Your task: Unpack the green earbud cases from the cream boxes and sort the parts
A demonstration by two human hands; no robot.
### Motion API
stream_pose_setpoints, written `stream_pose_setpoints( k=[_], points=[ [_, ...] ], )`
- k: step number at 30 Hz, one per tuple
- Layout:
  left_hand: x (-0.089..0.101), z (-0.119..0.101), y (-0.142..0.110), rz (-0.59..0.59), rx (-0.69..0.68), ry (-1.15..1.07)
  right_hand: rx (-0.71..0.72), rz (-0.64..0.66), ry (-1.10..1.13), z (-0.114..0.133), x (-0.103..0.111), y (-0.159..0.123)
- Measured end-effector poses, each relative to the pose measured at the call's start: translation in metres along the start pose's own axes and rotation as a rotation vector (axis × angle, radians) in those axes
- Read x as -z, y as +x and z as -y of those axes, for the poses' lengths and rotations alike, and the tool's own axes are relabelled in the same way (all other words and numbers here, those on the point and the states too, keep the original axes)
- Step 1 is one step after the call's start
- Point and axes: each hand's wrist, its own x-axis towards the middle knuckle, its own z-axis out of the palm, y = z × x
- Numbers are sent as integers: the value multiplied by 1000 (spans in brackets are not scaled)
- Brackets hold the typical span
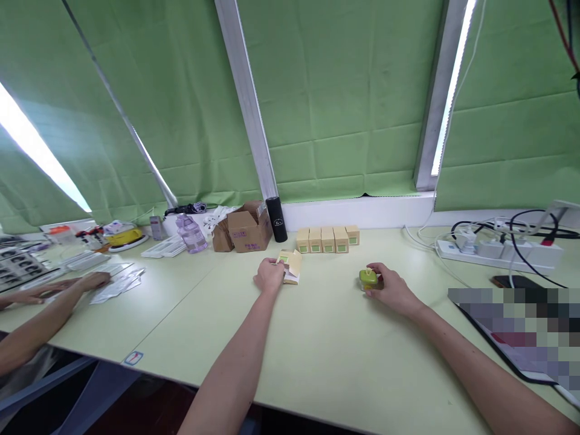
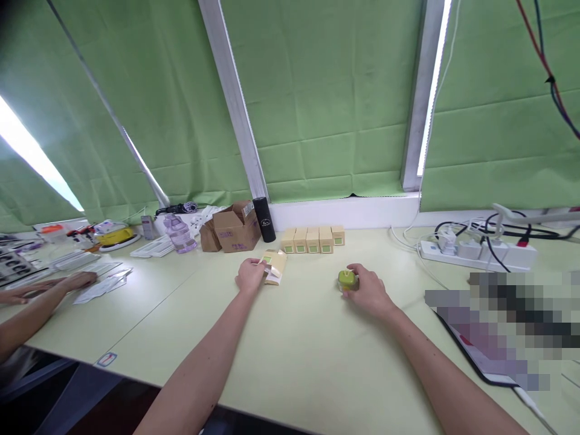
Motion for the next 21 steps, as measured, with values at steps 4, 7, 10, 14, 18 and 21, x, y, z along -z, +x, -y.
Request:
stream_pose_setpoints(
  k=[4, 7, 10, 14, 18, 21],
  points=[
    [-2, 3, 1, 28, 1, 38, 8, -16, -62, -3, -4, 2],
    [-2, 4, 2, 34, 3, 60, 6, -41, -87, -4, -6, 3],
    [-1, 4, 2, 33, 9, 74, 8, -54, -93, -4, -6, 3],
    [-1, 4, 2, 32, 16, 81, 8, -49, -92, -4, -5, 2],
    [-2, 5, 2, 18, 14, 77, 14, -58, -86, -5, -6, 3],
    [-3, 6, 3, -3, 10, 64, 10, -67, -73, -7, -6, 3]
  ],
)
